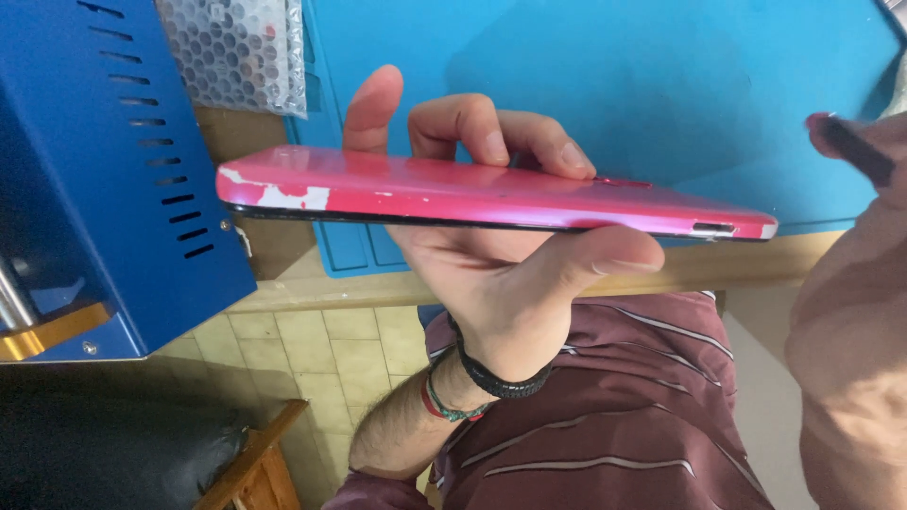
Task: The person uses a blue plastic pry tool to separate the screen from the frame of a pink smartphone. They then use a metal spudger to carefully pry along the edges of the device, working to detach the display assembly from the chassis.
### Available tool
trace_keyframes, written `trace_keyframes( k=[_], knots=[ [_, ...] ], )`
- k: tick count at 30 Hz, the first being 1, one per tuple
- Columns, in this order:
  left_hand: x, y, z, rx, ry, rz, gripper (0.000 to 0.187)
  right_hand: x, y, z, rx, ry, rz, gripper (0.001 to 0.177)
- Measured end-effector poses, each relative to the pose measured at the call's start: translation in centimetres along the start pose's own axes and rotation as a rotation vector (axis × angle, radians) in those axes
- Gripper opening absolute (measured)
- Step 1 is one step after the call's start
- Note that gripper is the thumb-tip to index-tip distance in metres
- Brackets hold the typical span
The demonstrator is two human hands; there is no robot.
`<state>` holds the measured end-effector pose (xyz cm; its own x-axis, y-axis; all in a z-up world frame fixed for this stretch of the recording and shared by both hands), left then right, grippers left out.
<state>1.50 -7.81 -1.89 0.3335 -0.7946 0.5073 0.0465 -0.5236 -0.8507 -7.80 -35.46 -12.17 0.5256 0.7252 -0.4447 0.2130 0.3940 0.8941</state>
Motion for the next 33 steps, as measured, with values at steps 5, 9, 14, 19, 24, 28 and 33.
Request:
trace_keyframes(
  k=[5,9,14,19,24,28,33],
  knots=[
    [-0.1,0.4,-0.3,0.024,0.017,-0.065,0.108,0.8,2.1,-2.2,0.185,0.029,0.011,0.048],
    [0.0,0.3,-0.1,0.101,0.072,-0.001,0.100,0.6,8.1,-4.0,-0.568,0.023,0.274,0.025],
    [0.4,-0.2,-0.2,0.085,0.083,0.034,0.094,-0.5,8.8,-4.1,-0.445,0.223,0.144,0.028],
    [0.5,-0.3,-0.2,0.079,0.079,0.034,0.090,-2.4,8.3,-4.5,-0.547,0.497,0.237,0.054],
    [0.5,-0.3,-0.3,0.072,0.092,0.039,0.090,-1.4,5.3,-3.9,0.179,0.657,0.490,0.053],
    [0.6,-0.3,-0.4,0.080,0.097,0.029,0.090,-1.4,6.3,-4.0,0.011,0.697,0.429,0.053],
    [0.7,-0.4,-0.4,0.085,0.101,0.029,0.088,-1.8,6.5,-3.8,-0.059,0.714,0.300,0.052]
  ],
)
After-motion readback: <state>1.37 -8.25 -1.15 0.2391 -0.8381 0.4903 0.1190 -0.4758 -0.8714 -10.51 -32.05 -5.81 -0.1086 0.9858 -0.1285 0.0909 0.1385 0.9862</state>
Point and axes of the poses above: each hand's wrist, its own z-axis towards the middle knuckle, its own x-axis out of the palm, y = z × x, the point moved 7 cm from there along z, towards the middle knuckle, and after that the axes turned 7 degrees about -y, right-handed, at the moved point
